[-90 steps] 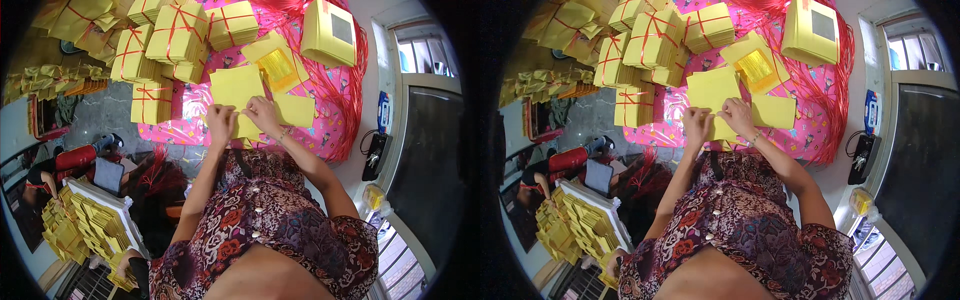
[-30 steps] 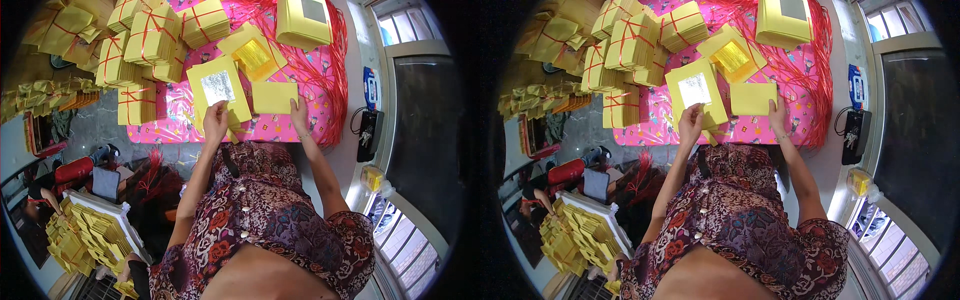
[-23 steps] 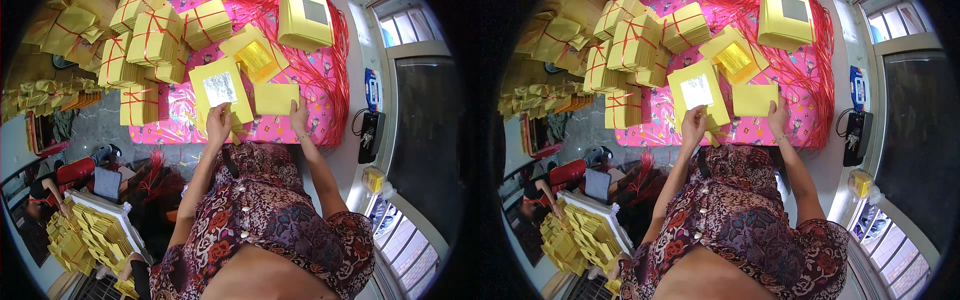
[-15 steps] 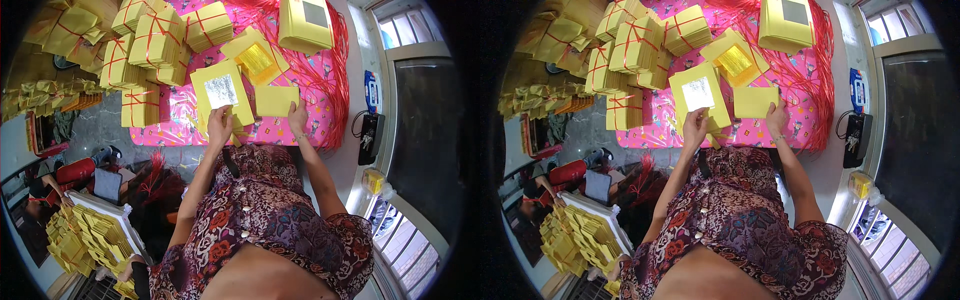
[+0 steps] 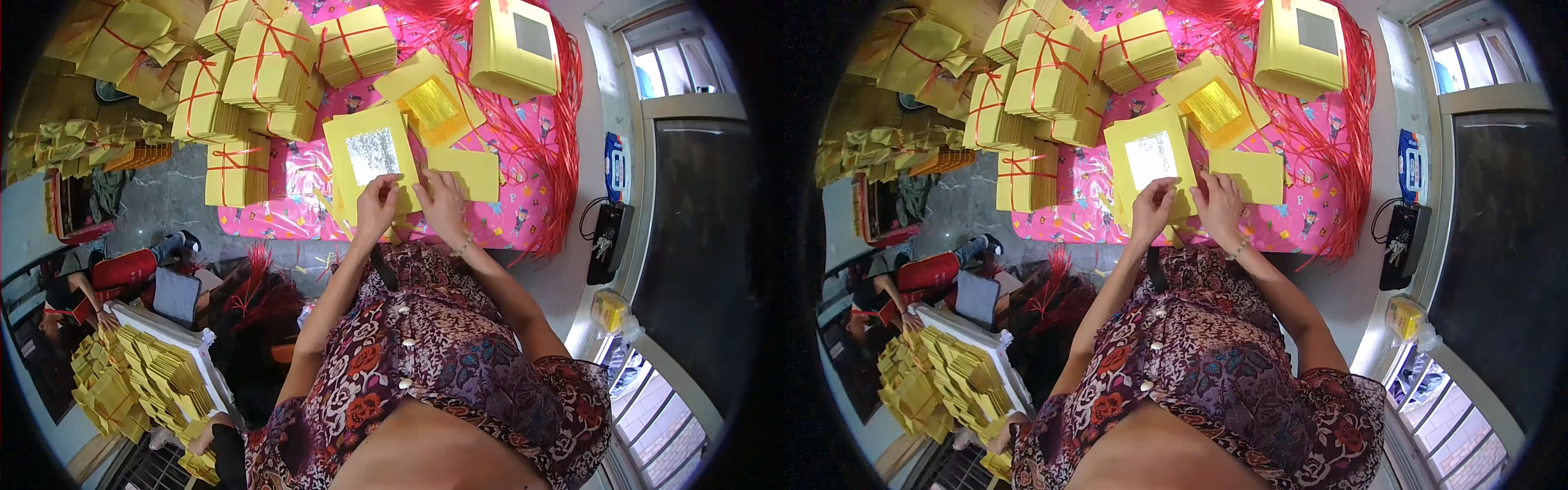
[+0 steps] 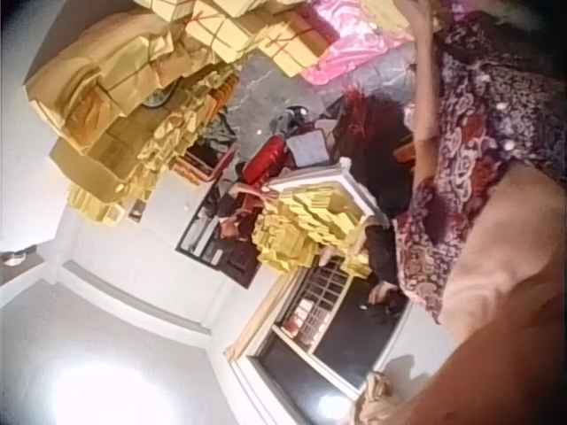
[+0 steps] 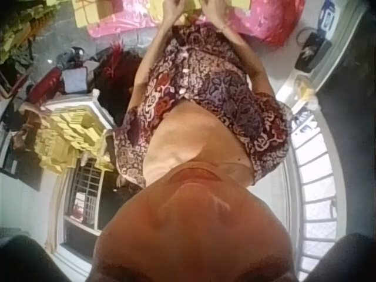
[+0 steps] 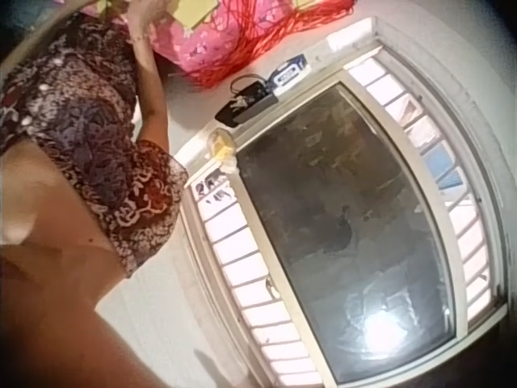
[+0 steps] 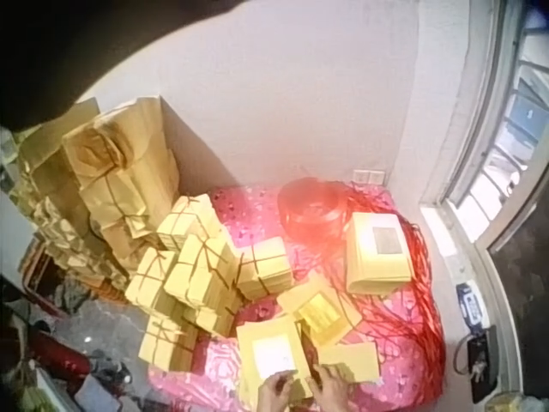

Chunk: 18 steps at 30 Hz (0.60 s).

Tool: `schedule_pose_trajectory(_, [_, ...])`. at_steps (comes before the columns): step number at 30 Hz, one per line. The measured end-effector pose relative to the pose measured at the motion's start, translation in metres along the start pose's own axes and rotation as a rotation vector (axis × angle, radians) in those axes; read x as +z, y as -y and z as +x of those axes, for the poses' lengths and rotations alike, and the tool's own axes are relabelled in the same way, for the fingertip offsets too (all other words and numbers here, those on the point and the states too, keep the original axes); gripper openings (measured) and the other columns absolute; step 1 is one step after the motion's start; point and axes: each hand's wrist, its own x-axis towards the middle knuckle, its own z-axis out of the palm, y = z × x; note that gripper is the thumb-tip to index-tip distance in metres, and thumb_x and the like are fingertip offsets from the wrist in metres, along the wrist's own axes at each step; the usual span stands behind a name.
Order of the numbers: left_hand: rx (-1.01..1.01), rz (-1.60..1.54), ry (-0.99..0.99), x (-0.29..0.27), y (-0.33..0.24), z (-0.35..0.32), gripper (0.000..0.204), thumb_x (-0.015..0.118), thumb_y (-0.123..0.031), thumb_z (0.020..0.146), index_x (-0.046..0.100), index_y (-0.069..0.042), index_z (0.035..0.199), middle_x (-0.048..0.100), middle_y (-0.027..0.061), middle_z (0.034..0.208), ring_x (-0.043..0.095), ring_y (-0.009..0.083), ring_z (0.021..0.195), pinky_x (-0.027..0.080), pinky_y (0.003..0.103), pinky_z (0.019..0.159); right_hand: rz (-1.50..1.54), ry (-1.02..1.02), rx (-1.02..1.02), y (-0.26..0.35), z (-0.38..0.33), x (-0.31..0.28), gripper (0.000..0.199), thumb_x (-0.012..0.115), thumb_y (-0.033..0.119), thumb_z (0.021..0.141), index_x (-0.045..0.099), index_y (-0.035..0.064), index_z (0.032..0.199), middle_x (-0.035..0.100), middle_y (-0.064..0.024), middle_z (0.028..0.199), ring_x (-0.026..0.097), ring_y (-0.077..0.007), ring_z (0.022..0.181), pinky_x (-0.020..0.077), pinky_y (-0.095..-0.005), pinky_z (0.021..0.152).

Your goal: Inspecting and sorting bundles of yellow paper with silver foil inserts.

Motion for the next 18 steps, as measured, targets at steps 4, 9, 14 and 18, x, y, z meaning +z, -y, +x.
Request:
schedule_pose_trajectory(4, [-0.097,-0.119,-0.033,0.004,0.012,0.007,0.019,0.059,-0.009,0.09,0.064,-0.003,0.108,0.062,-0.0009,0.085,0.056,0.0062,0.076,0.047,0.021,0.071,0.065,0.095,0.044,0.007,0.001,0.004,0.029,0.065,0.023,0.081,0.058,0.0074,0.104,0.058,-0.0103,0.095,0.054,-0.03,0.095,0.0404,-0.0418,0.081])
schedule_pose_trajectory(9, [-0.207,-0.321,-0.069,0.007,-0.005,0.009,0.023,0.066,-0.012,0.086,0.063,-0.001,0.106,0.064,0.0021,0.084,0.058,0.0068,0.075,0.047,0.021,0.068,0.058,0.064,-0.065,0.023,0.004,-0.008,0.025,0.065,0.016,0.079,0.055,0.0076,0.1,0.056,-0.0112,0.091,0.054,-0.0302,0.091,0.0396,-0.0423,0.078])
schedule_pose_trajectory(14, [-0.262,-0.508,-0.123,0.006,-0.013,0.011,0.028,0.074,-0.012,0.081,0.062,0.001,0.103,0.065,0.0014,0.081,0.058,0.0059,0.072,0.046,0.019,0.067,-0.061,0.104,-0.223,0.041,0.005,-0.015,0.025,0.063,0.008,0.078,0.054,0.0052,0.101,0.054,-0.0124,0.09,0.054,-0.0313,0.084,0.0404,-0.0422,0.071])
schedule_pose_trajectory(18, [-0.29,-0.539,-0.125,0.005,-0.005,0.015,0.028,0.074,-0.016,0.081,0.065,-0.002,0.104,0.064,-0.0021,0.08,0.056,0.0039,0.071,0.045,0.018,0.065,-0.01,0.096,-0.249,0.04,0.005,-0.011,0.025,0.063,0.007,0.078,0.054,0.0045,0.102,0.052,-0.0124,0.088,0.054,-0.0313,0.082,0.0414,-0.0413,0.069])
